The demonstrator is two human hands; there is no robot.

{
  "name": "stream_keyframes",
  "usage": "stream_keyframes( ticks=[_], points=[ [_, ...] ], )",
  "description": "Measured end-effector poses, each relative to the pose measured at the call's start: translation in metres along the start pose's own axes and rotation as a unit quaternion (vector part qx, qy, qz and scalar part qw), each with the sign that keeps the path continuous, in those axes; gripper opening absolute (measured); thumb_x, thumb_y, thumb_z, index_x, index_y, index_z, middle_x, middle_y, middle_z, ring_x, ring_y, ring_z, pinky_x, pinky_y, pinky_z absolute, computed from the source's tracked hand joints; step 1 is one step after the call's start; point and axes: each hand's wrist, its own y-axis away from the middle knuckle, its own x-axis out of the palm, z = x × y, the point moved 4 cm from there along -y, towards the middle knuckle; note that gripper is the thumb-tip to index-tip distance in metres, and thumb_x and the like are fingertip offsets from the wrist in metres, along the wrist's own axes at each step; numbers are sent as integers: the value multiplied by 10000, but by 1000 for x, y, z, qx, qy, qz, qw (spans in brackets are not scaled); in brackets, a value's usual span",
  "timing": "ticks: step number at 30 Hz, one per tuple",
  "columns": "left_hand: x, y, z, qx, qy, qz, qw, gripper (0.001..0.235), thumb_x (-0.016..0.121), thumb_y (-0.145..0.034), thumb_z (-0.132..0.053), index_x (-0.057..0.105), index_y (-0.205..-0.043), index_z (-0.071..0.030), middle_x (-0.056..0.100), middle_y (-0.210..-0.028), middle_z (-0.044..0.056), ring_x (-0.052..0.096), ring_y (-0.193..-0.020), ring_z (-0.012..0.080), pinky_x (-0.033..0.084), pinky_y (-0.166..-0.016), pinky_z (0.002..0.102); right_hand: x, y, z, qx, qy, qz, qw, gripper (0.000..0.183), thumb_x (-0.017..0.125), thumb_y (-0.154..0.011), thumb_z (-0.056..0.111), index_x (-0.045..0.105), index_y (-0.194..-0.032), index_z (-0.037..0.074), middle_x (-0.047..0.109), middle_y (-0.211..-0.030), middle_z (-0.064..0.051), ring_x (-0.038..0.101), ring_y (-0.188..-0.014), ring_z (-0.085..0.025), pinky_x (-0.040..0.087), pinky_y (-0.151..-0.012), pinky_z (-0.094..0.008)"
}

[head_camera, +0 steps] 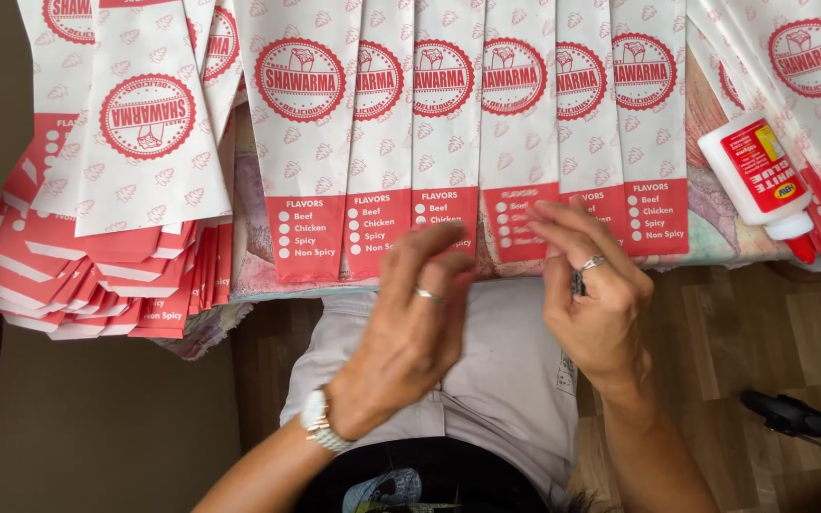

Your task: The person folds printed paper sheets into small pouches, applies glue to the edges, and presses them to seal. They repeat this process for multiple units, stacking the finished pouches on the table.

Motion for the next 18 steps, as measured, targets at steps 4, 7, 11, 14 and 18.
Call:
stream_keyframes(
  ticks=[4,7,11,14,18],
  points=[
    [-28,5,16,14,-46,58,997,256,704,-901,51,629,-1144,18,616,-1223,240,655,-1150,440,487,-1038,548,6,-2,13,-30,-10,-16,999,175,643,-956,-137,740,-1071,-49,730,-1163,-199,728,-1088,-364,541,-1053,-497],
    [-30,6,26,16,-54,79,995,254,721,-905,14,633,-1144,14,625,-1234,223,649,-1204,415,464,-1080,551,22,1,18,-49,-39,-5,998,133,731,-918,-48,759,-1043,-13,746,-1169,-164,736,-1092,-338,549,-1050,-469],
    [-26,8,31,6,-43,86,995,202,732,-928,-32,652,-1108,14,644,-1197,182,631,-1265,380,460,-1101,546,34,9,7,-63,-52,20,996,106,750,-915,24,751,-1014,-16,755,-1154,-138,741,-1082,-303,520,-1098,-446],
    [-28,3,27,4,-23,76,997,88,695,-941,9,673,-1027,7,644,-1170,173,686,-1175,379,533,-1034,512,30,10,6,-72,-26,22,997,76,748,-925,33,762,-995,6,754,-1118,-125,716,-1148,-333,541,-1061,-440],
    [-27,6,31,9,-29,71,997,25,700,-945,0,700,-970,-6,641,-1177,158,703,-1151,349,546,-1030,499,32,17,1,-77,-23,22,997,63,741,-930,29,773,-984,31,749,-1140,-117,672,-1230,-336,550,-1047,-429]
  ],
)
